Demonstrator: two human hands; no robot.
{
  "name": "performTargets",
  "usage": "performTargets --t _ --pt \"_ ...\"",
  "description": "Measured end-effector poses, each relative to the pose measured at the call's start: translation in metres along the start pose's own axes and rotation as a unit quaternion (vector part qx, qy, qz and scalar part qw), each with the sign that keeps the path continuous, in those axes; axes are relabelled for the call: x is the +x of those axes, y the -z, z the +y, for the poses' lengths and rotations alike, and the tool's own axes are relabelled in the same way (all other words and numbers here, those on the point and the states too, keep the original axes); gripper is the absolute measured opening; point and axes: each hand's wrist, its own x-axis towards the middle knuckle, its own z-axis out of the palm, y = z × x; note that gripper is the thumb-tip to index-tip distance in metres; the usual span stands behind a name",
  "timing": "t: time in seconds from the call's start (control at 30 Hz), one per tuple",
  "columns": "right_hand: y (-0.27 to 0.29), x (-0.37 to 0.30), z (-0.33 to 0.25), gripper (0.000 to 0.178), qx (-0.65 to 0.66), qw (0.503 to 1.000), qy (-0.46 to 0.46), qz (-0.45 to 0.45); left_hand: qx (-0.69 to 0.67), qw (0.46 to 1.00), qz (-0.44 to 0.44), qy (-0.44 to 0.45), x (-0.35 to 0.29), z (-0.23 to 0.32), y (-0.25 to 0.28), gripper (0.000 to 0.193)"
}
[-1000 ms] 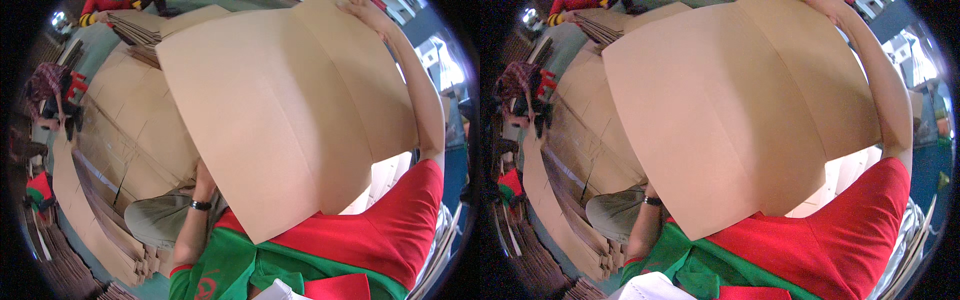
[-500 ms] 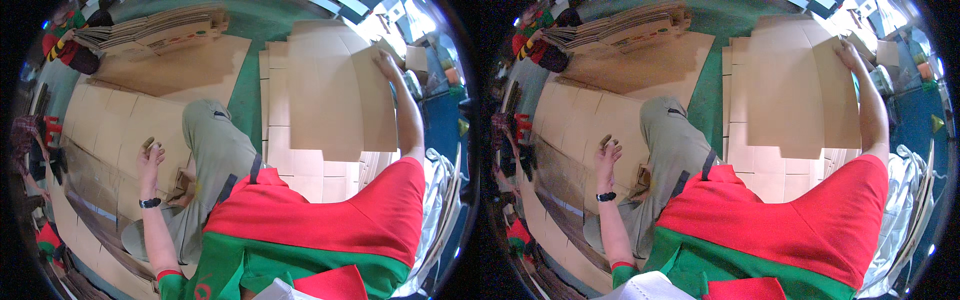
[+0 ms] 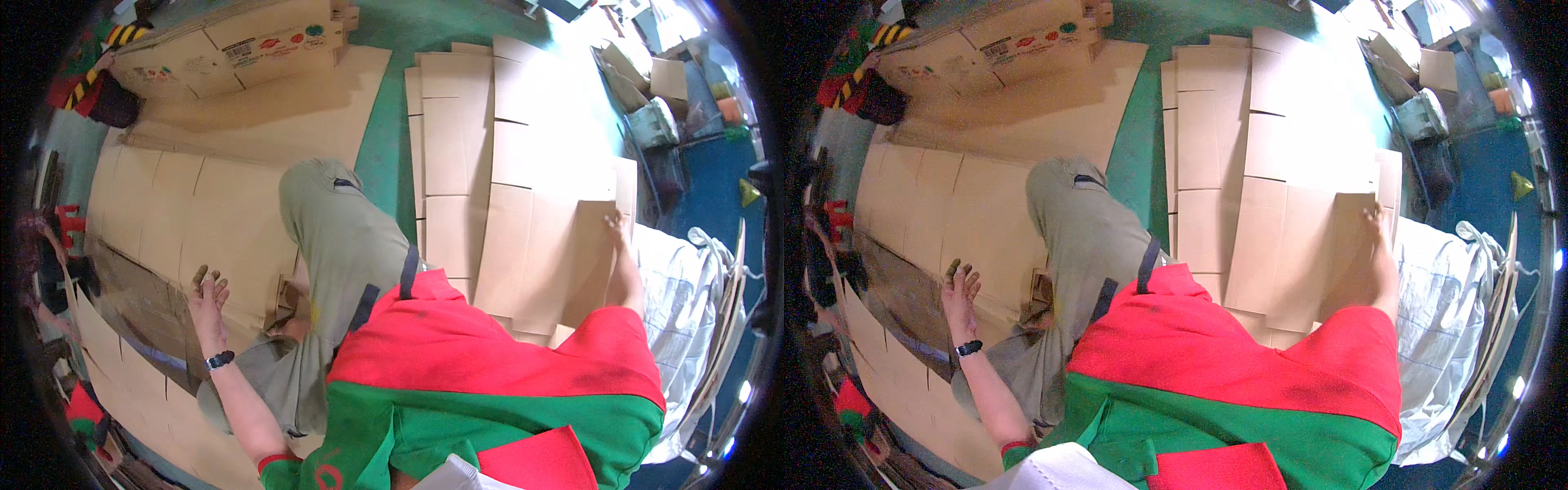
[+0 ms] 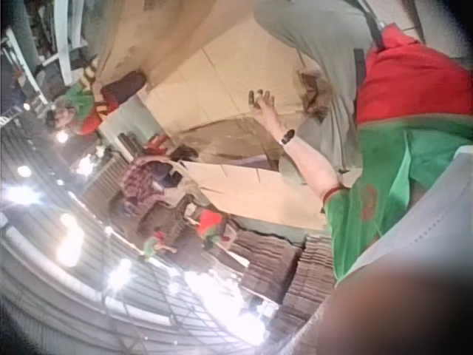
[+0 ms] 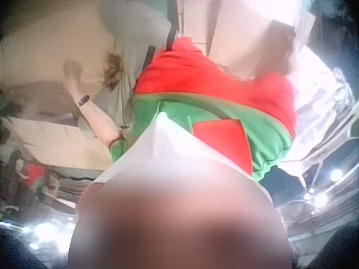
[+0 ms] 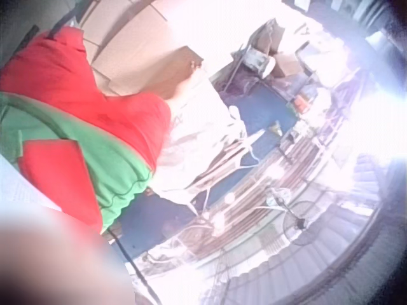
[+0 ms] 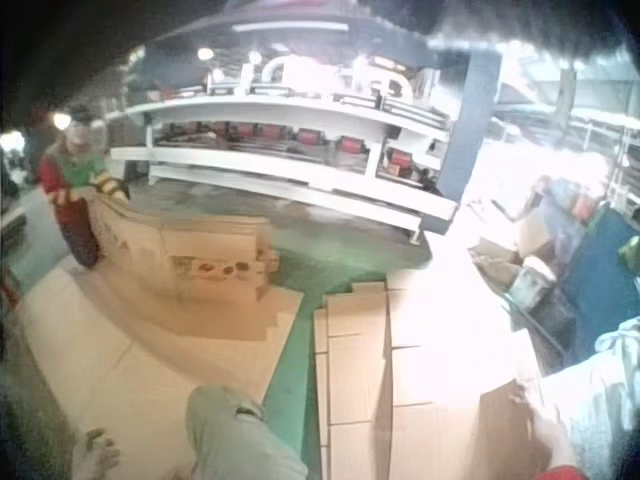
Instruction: The person sits on the floor and repeatedly picks up flat cardboard pieces, folds them along pre-scored lines, and places them into a growing stack. The process is continuous and repetitive throughout the clip.
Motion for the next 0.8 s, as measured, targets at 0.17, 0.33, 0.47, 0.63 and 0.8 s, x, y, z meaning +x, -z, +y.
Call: performTargets --t 0.17,0.33,0.47,0.63,0.8 --pt "-0.045 -0.047 -0.008 0.063 -0.098 0.989 -0.024 -0.105 0.000 1.000 0.011 -0.023 -0.008 -0.002 0.002 0.048" --pt "-0.066 -0.041 -0.082 0.054 -0.141 0.985 0.045 -0.093 0.047 0.997 0.030 -0.059 -0.012 -0.021 0.034 0.046" --pt "-0.078 -0.025 -0.118 0.048 -0.069 0.992 0.108 -0.017 0.018 0.999 0.049 -0.015 -0.013 -0.028 0.047 0.044" --pt "-0.093 -0.035 -0.147 0.042 0.085 0.977 0.150 0.123 0.006 0.998 0.021 -0.050 -0.013 -0.018 0.024 0.048" --pt "-0.076 -0.084 -0.151 0.041 -0.025 0.980 0.095 0.172 0.013 1.000 0.011 0.008 -0.011 -0.009 0.016 0.046"
